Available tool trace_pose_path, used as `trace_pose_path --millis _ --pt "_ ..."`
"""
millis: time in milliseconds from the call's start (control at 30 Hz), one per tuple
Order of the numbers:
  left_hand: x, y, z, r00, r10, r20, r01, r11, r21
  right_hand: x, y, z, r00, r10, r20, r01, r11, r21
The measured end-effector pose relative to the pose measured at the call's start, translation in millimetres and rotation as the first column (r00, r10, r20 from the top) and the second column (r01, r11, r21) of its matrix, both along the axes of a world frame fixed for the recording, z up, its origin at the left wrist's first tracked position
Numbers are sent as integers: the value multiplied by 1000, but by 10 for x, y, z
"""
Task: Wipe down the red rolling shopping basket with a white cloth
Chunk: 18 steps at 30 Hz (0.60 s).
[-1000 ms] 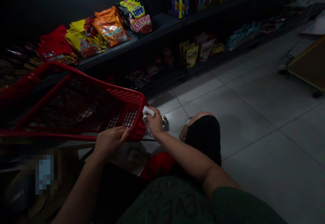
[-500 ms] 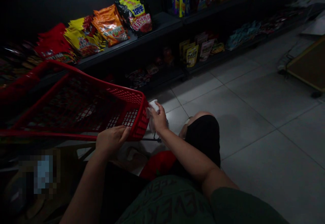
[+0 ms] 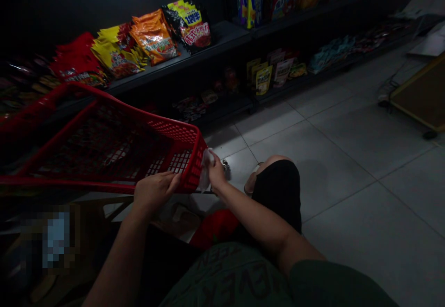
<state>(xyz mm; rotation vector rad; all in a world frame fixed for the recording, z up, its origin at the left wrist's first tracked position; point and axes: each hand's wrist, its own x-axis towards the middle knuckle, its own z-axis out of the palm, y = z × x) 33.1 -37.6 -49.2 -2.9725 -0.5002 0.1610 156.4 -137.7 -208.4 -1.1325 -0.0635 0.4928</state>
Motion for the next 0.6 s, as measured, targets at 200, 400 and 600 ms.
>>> trace_pose_path --millis 200,400,600 --pt "-15 -2 9 1000 -7 11 7 1000 -22 -292 -170 -161 988 51 -143 -62 995 -74" --pt "-14 -7 4 1000 -14 27 14 1000 -10 118 11 -55 993 -69 -93 71 997 21" --pt "-22 3 1 999 -16 37 17 1000 -20 -216 -128 -244 993 66 -101 -72 996 -57"
